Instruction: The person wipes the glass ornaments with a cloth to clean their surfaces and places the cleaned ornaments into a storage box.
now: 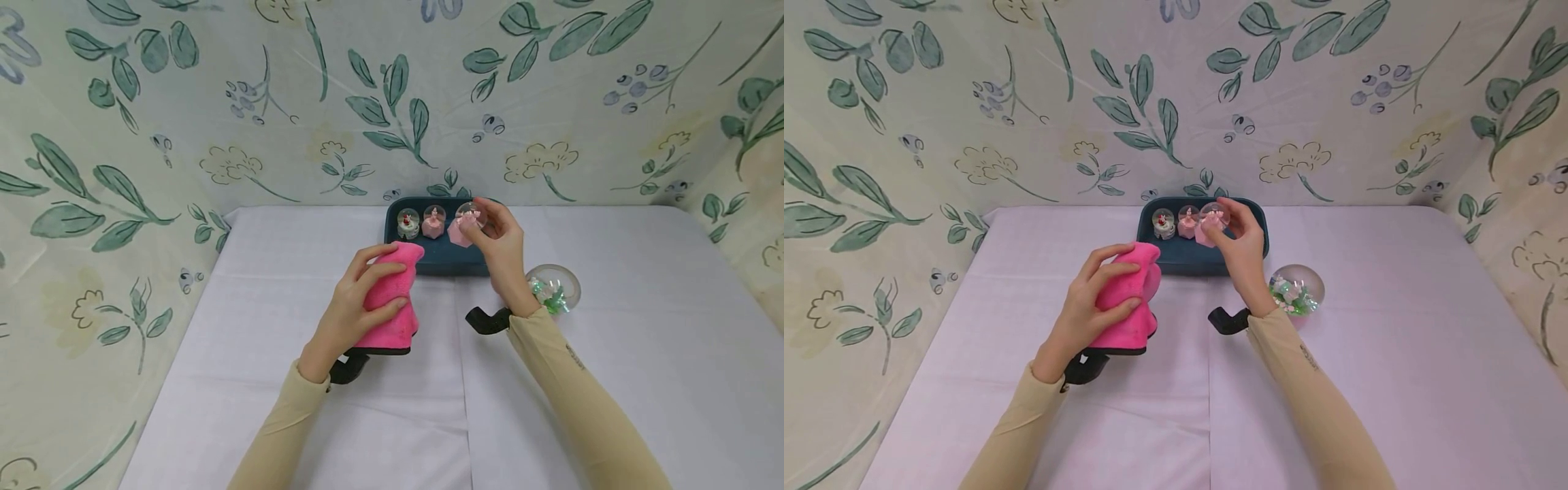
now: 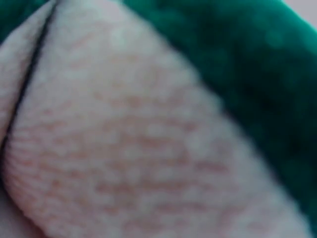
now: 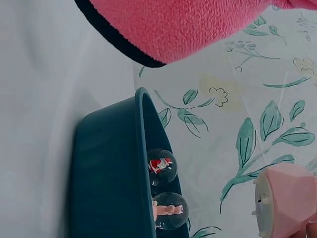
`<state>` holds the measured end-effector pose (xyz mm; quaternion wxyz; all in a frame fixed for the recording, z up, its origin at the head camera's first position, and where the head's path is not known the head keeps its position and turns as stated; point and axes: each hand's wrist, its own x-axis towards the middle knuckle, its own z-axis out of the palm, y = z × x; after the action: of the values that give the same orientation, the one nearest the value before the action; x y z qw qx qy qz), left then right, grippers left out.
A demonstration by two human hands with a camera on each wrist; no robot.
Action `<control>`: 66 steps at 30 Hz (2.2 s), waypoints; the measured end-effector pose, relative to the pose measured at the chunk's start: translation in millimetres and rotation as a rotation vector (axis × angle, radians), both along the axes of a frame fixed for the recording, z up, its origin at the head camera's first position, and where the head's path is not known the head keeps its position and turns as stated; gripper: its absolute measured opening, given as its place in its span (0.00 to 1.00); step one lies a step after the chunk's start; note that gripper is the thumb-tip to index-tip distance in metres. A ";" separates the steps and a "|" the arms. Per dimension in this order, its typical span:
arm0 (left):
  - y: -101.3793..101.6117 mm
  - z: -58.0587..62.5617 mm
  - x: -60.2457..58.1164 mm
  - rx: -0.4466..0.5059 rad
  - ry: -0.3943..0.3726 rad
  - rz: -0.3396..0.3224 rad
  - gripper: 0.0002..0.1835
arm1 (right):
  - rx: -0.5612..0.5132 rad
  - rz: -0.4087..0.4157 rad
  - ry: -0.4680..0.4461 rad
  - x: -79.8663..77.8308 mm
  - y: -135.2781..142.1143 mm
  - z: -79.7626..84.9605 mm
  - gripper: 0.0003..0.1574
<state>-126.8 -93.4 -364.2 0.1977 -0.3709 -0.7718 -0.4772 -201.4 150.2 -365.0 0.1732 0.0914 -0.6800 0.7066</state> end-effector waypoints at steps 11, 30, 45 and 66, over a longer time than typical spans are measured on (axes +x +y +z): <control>0.7 -3.1 0.3 0.000 -0.012 0.001 0.26 | 0.069 -0.051 -0.068 -30.1 -5.1 -15.2 0.32; 2.5 -6.6 1.0 -0.012 -0.044 -0.003 0.25 | 0.233 -0.194 -0.226 -67.5 -4.6 -44.3 0.31; 5.0 -9.5 0.2 -0.018 -0.043 -0.030 0.25 | 0.319 -0.225 -0.341 -86.4 -3.7 -50.4 0.30; 5.8 -11.7 -1.0 -0.042 -0.042 -0.028 0.24 | 0.381 -0.183 -0.452 -99.7 -0.3 -57.3 0.29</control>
<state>-127.8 -87.5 -375.9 0.1671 -0.3759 -0.7801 -0.4714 -301.1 149.9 -422.2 0.0603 -0.0986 -0.8269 0.5504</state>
